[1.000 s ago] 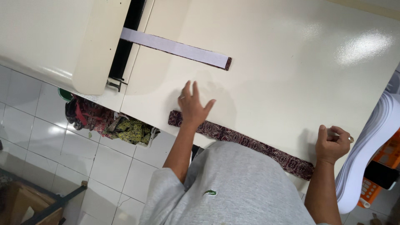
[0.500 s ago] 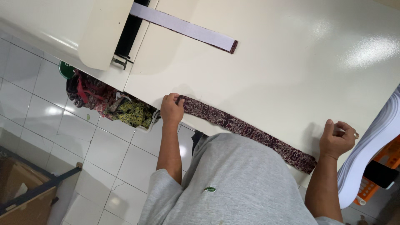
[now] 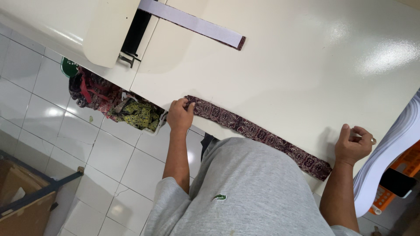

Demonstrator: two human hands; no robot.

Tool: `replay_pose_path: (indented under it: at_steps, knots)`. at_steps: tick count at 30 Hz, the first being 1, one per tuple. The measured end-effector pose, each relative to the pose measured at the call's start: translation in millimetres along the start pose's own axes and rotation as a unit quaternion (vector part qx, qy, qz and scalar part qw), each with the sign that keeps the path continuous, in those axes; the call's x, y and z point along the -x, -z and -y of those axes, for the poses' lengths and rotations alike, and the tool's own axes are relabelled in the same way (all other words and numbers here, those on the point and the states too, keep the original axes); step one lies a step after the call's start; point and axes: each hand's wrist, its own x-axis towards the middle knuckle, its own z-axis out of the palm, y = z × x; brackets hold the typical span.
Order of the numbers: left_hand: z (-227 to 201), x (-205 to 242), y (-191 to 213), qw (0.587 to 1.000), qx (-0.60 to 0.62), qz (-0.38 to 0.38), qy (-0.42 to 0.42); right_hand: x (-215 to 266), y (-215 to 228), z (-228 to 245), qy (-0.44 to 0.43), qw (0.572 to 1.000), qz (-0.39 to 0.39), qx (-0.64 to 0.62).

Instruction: The person repeatedly places a white foam strip onto a patterned fabric strip on a table, then feeds the combined pieces into a machine. The person handles the materials one at a time, aligning them before insertion.

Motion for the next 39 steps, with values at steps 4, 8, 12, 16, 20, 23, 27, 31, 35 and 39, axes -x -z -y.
replay_pose_path:
  at_steps: [4, 8, 12, 16, 20, 23, 27, 31, 35, 39]
  knots:
    - [-5, -1, 3, 0.999, 0.015, 0.03, 0.024, 0, 0, 5, -0.023, 0.999, 0.003, -0.023]
    - [-10, -3, 8, 0.998, 0.013, 0.06, 0.034, -1, 1, 6, -0.028, 0.999, 0.006, -0.032]
    - [-15, -3, 12, 0.995, 0.051, 0.061, 0.056, -2, 1, 4, -0.008, 1.0, 0.004, -0.006]
    - [-17, -5, 14, 0.99, 0.122, 0.057, 0.051, -2, 0, 1, -0.012, 1.0, 0.003, -0.013]
    - [-20, -4, 18, 0.983, 0.176, 0.039, 0.02, -3, 0, 3, -0.01, 1.0, 0.003, -0.012]
    - [-20, -3, 23, 0.972, 0.227, 0.055, -0.006, -4, 3, 8, -0.016, 1.0, 0.009, -0.005]
    - [-26, -6, 37, 0.955, 0.281, 0.077, -0.058, -7, -9, 33, -0.053, 0.997, 0.053, -0.035]
    - [-43, -7, 55, 0.936, 0.326, 0.119, -0.063, -8, -36, 89, 0.043, 0.989, 0.139, -0.041]
    - [-70, -1, 77, 0.884, 0.407, 0.199, -0.113, -4, -58, 169, 0.059, 0.937, 0.33, -0.099]
    - [-91, -5, 102, 0.841, 0.429, 0.247, -0.22, 5, -70, 234, 0.1, 0.838, 0.535, -0.042]
